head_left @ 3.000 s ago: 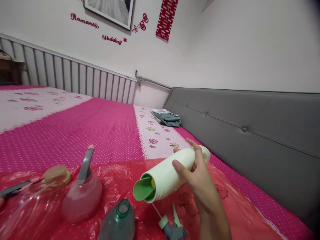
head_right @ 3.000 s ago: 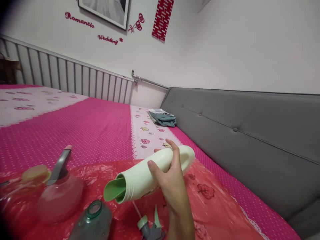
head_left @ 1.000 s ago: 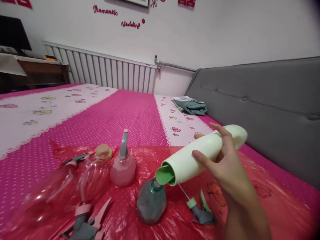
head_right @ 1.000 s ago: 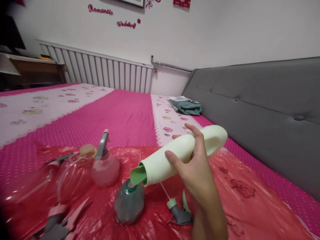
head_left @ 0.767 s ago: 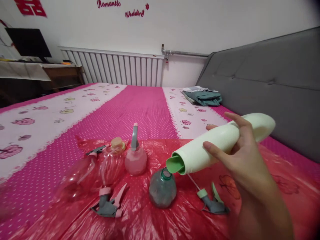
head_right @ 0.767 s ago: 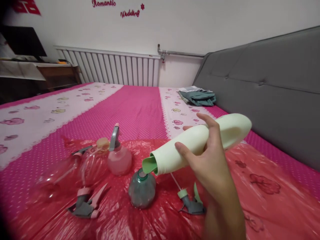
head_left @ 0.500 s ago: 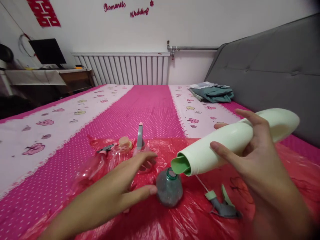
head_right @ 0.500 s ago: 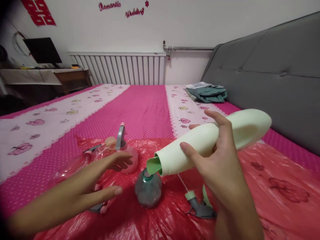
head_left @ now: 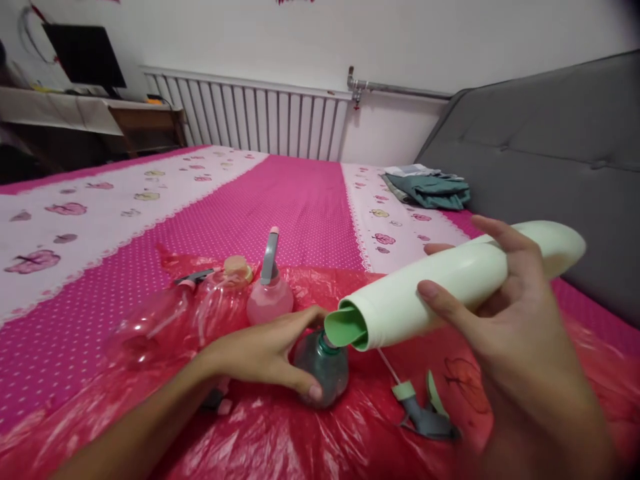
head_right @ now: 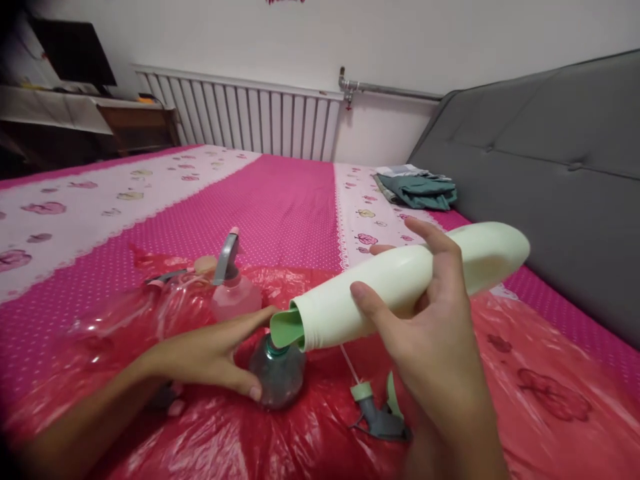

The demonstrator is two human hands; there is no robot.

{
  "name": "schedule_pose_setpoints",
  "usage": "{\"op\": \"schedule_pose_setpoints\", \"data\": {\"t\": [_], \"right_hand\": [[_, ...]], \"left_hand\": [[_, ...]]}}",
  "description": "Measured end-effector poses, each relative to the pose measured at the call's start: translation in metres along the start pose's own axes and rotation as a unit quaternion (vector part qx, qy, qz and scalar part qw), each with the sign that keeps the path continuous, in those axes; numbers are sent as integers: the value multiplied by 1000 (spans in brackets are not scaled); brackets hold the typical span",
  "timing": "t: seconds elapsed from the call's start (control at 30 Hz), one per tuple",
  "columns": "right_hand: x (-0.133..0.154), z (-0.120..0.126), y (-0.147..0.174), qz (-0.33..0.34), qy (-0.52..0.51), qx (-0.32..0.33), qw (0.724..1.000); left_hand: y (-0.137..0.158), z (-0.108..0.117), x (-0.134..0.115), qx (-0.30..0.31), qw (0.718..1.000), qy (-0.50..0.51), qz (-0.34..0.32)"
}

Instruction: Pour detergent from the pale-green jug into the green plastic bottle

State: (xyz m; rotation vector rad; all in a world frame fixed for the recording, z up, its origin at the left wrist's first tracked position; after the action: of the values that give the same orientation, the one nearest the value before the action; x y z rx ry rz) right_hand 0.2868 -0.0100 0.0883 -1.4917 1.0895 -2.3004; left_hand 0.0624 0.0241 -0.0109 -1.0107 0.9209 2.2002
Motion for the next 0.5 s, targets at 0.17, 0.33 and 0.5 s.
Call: {"op": "schedule_pose_setpoints", "data": {"t": [0.17, 0.33, 0.5], "right_hand": [[17, 1, -1, 36, -19, -41, 998], [27, 3, 1, 60, -20, -94, 994], [20, 11, 5, 76, 16, -210, 975]], "left_hand": [[-2, -9, 8, -35, 999, -10, -28], [-1, -10, 11, -54, 998, -26, -13], [1, -10, 6, -51, 998, -16, -29]]}}
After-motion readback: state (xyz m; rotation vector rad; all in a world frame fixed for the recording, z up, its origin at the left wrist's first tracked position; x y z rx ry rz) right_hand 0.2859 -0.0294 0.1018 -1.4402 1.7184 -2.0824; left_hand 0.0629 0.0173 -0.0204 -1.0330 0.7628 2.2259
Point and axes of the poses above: each hand's wrist, its own y-axis away from the middle knuckle, its own z-axis out of the back of the hand, x = y × z, the point moved 9 cm from there along -y, towards the middle knuckle, and after that the axes turned 13 degrees about z, right-handed, at the moved point
